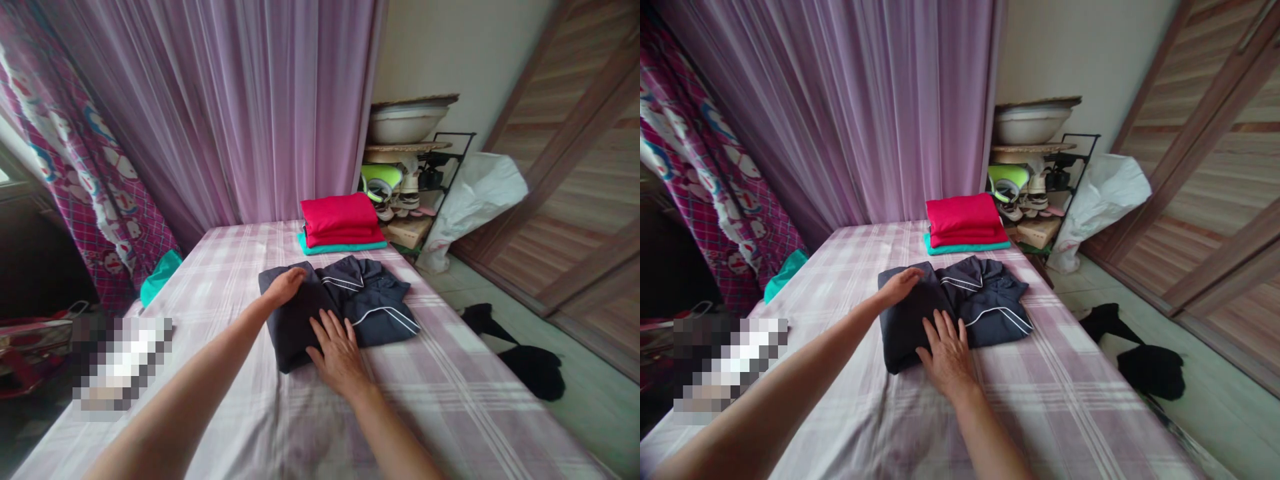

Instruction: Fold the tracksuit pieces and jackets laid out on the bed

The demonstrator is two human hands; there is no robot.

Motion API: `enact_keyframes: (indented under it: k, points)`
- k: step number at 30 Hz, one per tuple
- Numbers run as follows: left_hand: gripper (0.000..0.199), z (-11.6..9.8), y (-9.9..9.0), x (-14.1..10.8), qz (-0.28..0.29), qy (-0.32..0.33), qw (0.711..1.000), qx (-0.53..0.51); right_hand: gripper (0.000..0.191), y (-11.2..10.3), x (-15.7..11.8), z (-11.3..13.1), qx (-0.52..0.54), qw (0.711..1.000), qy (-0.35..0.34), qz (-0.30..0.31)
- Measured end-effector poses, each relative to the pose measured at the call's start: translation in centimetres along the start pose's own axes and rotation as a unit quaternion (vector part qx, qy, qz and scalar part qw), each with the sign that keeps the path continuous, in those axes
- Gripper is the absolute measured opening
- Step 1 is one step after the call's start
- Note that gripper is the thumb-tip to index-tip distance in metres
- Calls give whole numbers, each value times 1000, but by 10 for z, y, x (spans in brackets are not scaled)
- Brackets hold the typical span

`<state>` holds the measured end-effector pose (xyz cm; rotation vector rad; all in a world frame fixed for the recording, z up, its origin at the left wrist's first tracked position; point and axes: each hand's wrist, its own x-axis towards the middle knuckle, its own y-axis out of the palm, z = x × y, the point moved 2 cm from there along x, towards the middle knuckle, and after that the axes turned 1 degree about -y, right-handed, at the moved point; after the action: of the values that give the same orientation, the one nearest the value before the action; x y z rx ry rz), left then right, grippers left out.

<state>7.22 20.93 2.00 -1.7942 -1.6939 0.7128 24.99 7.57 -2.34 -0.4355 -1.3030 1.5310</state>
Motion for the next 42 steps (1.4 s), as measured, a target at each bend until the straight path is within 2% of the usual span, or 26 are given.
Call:
enact_keyframes:
  k: [3, 6, 9, 11, 14, 16, 18, 20, 24, 27, 30, 32, 33, 36, 37, 39, 42]
  points:
    - [33, 24, -39, -8, 2, 15, 999, 31, 52, 3, -3, -4, -6, 1000, 13, 28]
    - [39, 48, -59, -11, 13, 8, 999, 43, 53, -4, -3, 3, -14, 1000, 11, 8]
    - [42, 63, -63, -7, 19, 1, 999, 31, 59, -12, -2, 21, -10, 999, -39, -17]
    - [46, 70, -62, -1, 19, -4, 1000, 14, 73, -11, -2, 34, 3, 998, -68, -9]
    - [61, 80, -60, 8, 12, -27, 999, -16, 99, 1, -4, 46, 11, 998, -50, 24]
    - [71, 87, -58, 11, 8, -50, 998, -35, 105, 13, -6, 51, 2, 999, -19, 37]
    - [77, 91, -56, 13, 12, -71, 996, -55, 99, 22, -6, 53, -12, 999, 7, 37]
    - [78, 91, -54, 13, 22, -82, 994, -75, 82, 25, -6, 53, -21, 999, 21, 35]
    - [72, 86, -58, 5, 41, -94, 989, -102, 53, 18, -7, 51, -5, 999, 13, 40]
    - [68, 84, -74, -19, 41, -111, 988, -100, 50, 7, -17, 50, 27, 999, -22, 29]
    - [72, 85, -102, -65, 27, -122, 987, -100, 49, -9, -33, 49, 83, 994, -66, -13]
    - [76, 84, -120, -100, 26, -101, 986, -131, 45, -22, -42, 47, 141, 986, -75, -50]
    - [77, 82, -127, -116, 43, -85, 984, -153, 43, -28, -45, 45, 178, 980, -67, -65]
    - [84, 77, -132, -147, 106, -39, 976, -188, 35, -40, -48, 38, 301, 950, -5, -86]
    - [87, 76, -130, -150, 107, -25, 978, -179, 34, -42, -47, 35, 339, 936, 23, -92]
    - [89, 74, -121, -146, 71, 2, 987, -144, 35, -45, -45, 28, 402, 906, 82, -107]
    - [87, 66, -102, -120, 3, 50, 991, -124, 42, -50, -37, 10, 471, 859, 165, -114]
